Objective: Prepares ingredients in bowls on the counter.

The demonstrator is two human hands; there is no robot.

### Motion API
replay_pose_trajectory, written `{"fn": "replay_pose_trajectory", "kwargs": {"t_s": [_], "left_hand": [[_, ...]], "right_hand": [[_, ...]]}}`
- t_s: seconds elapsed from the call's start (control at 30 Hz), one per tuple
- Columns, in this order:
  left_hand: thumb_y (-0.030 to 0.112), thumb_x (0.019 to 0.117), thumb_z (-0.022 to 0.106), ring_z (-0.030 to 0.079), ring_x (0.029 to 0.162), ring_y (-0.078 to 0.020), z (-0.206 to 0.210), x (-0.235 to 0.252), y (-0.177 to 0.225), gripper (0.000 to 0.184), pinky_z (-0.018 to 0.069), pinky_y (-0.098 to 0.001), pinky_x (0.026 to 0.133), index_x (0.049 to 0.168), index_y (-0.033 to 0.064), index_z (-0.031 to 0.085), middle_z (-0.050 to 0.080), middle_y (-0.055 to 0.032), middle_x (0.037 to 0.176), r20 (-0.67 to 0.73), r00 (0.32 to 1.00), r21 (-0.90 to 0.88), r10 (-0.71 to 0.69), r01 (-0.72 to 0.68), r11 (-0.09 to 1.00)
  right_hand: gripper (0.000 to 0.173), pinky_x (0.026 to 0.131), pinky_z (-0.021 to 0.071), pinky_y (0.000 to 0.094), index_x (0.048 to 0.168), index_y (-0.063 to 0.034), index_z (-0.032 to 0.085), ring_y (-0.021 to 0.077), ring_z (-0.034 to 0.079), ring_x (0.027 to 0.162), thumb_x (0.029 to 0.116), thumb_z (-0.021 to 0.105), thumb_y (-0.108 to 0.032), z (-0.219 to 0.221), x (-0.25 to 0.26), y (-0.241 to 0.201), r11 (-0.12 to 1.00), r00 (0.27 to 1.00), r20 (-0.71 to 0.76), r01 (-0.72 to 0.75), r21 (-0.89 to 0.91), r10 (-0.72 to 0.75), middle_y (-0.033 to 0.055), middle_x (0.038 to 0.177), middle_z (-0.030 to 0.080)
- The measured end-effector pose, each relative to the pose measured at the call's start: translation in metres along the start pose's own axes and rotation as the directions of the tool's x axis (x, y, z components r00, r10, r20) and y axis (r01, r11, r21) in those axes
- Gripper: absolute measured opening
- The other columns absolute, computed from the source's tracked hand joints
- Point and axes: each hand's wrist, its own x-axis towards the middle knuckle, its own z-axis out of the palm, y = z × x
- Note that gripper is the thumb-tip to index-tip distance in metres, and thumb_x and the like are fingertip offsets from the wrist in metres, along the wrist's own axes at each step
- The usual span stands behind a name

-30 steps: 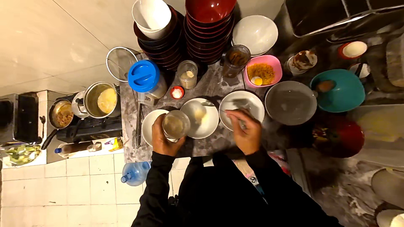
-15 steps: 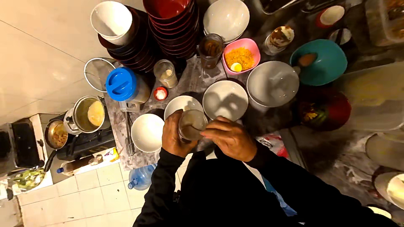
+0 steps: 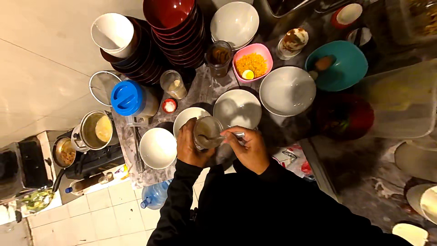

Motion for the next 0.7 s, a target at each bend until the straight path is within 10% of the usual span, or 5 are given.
{"fn": "replay_pose_trajectory", "kwargs": {"t_s": [0.43, 0.7], "left_hand": [[0.034, 0.0582, 0.097, 0.055, 0.132, -0.0316, 0.012, 0.012, -0.005, 0.107, 0.0469, -0.0490, 0.111, 0.146, 0.0003, 0.045, 0.057, -0.0198, 0.142, -0.003, 0.993, -0.069, -0.120, 0.119, 0.990], [0.037, 0.0590, 0.096, 0.055, 0.133, -0.0307, 0.012, 0.020, -0.009, 0.109, 0.0469, -0.0499, 0.111, 0.148, 0.0029, 0.043, 0.055, -0.0203, 0.143, -0.002, 0.989, -0.030, -0.146, 0.146, 0.989]], "right_hand": [[0.018, 0.064, 0.0570, 0.0242, 0.105, -0.0063, 0.075, 0.0077, 0.065, 0.067, 0.1015, 0.058, -0.012, -0.073, 0.033, -0.003, 0.961, 0.975, -0.130, -0.144, 0.235, 0.178, -0.0001, 0.082, 0.073], [0.021, 0.079, 0.0608, 0.0304, 0.115, 0.0003, 0.072, 0.0115, 0.071, 0.084, 0.1023, 0.060, -0.012, -0.090, 0.038, 0.071, 0.979, 0.969, -0.238, -0.109, -0.173, 0.066, 0.0096, 0.100, 0.075]]}}
